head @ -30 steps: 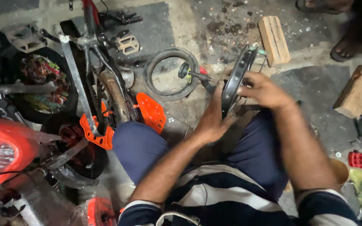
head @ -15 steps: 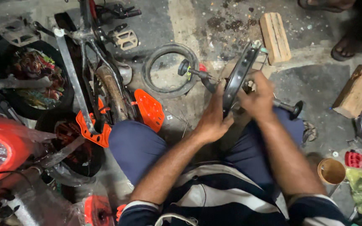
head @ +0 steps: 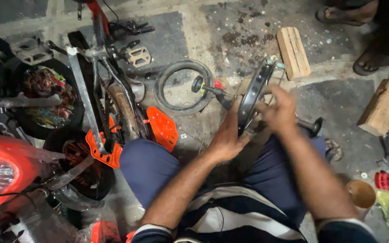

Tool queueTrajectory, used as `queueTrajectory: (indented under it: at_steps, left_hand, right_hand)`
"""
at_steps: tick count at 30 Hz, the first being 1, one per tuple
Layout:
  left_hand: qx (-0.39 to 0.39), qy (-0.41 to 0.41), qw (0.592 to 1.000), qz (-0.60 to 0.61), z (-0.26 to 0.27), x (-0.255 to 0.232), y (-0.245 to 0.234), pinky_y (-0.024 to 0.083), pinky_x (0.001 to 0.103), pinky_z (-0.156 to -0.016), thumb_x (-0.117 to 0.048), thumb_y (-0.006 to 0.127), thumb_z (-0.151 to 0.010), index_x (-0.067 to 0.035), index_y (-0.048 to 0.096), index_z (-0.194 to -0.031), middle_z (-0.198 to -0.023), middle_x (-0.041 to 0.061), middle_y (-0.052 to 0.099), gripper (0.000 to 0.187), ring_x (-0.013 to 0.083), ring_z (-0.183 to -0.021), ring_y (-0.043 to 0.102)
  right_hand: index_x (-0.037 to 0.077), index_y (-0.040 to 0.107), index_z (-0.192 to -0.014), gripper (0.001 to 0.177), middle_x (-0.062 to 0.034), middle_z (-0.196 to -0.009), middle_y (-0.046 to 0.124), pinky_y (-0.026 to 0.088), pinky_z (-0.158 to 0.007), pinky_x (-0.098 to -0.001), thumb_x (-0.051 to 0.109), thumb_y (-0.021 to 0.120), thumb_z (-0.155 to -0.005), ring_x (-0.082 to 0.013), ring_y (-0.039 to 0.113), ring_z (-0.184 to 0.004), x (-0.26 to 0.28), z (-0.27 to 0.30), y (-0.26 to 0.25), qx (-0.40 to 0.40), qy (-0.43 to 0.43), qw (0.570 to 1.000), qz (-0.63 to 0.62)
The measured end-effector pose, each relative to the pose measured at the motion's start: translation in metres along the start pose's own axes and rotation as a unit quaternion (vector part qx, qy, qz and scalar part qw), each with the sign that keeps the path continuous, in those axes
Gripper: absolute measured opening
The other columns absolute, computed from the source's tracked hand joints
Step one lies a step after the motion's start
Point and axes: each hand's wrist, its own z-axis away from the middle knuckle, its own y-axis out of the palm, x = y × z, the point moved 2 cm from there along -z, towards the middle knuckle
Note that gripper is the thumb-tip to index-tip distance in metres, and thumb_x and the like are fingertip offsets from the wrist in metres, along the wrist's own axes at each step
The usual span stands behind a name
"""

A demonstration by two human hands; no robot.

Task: The person sits on the floor and uses a hammer to tap and adjust the rim of a bicycle wheel. The wheel is held in a stand or between the legs, and the person repeatedly strikes the rim to true it.

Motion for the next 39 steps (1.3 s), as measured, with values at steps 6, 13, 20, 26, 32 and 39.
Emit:
queueTrajectory:
  at_steps: [6,13,20,26,32,39]
  left_hand:
    - [0.008,0.019,1.000,-0.010,-0.001,-0.003,-0.002,0.028,0.046,-0.126,-0.010,0.074,-0.086,0.002,0.004,-0.162,-0.163,0.034,0.027,0.103,0.0477,-0.155,0.028]
    - [0.005,-0.048,0.999,-0.010,-0.003,-0.006,0.004,0.029,0.047,-0.123,-0.011,0.074,-0.085,0.001,0.002,-0.161,-0.159,0.036,0.028,0.106,0.0487,-0.152,0.029]
    - [0.022,-0.031,0.999,0.001,-0.003,-0.007,-0.006,0.027,0.047,-0.123,-0.012,0.075,-0.085,0.001,0.001,-0.161,-0.163,0.034,0.024,0.107,0.0479,-0.153,0.027]
    - [0.009,-0.029,1.000,0.000,0.001,-0.005,-0.003,0.028,0.046,-0.124,-0.014,0.074,-0.086,0.001,0.002,-0.162,-0.164,0.032,0.024,0.106,0.0472,-0.153,0.027]
    - [-0.001,-0.040,0.999,-0.014,0.004,0.000,0.004,0.028,0.047,-0.124,-0.010,0.072,-0.084,0.001,0.004,-0.162,-0.163,0.032,0.024,0.104,0.0472,-0.153,0.026]
    - [-0.012,0.000,1.000,-0.021,0.006,0.001,0.004,0.028,0.047,-0.125,-0.014,0.073,-0.091,0.002,0.005,-0.161,-0.163,0.033,0.025,0.099,0.0470,-0.154,0.028]
  right_hand:
    - [0.008,0.073,-0.107,0.028,-0.0120,-0.078,0.069,0.051,-0.056,-0.0376,0.006,0.077,-0.080,-0.0296,0.066,-0.053,-0.025,-0.004,0.004,0.096,-0.007,0.995,-0.014]
    - [0.004,0.072,-0.107,0.017,-0.0160,-0.083,0.066,0.051,-0.064,-0.0453,0.008,0.076,-0.091,-0.0377,0.066,-0.071,-0.020,0.009,0.041,-0.120,-0.216,0.962,0.113]
    - [0.006,0.070,-0.123,0.036,-0.0062,-0.100,0.075,0.056,-0.077,-0.0299,0.010,0.070,-0.087,-0.0143,0.070,-0.086,-0.034,-0.026,-0.010,0.259,0.094,0.941,-0.196]
    - [0.000,0.065,-0.110,0.030,-0.0106,-0.094,0.068,0.054,-0.078,-0.0333,0.008,0.078,-0.085,-0.0178,0.066,-0.087,-0.022,-0.005,0.005,0.047,-0.024,0.992,-0.111]
    - [0.001,0.061,-0.089,0.025,-0.0166,-0.082,0.062,0.050,-0.072,-0.0412,-0.001,0.085,-0.081,-0.0292,0.063,-0.079,-0.014,0.015,0.036,-0.174,-0.161,0.967,0.097]
    - [-0.002,0.073,-0.116,0.022,-0.0100,-0.126,0.074,0.059,-0.094,-0.0327,0.001,0.078,-0.095,-0.0188,0.071,-0.112,-0.047,0.020,-0.005,0.065,0.021,0.960,-0.273]
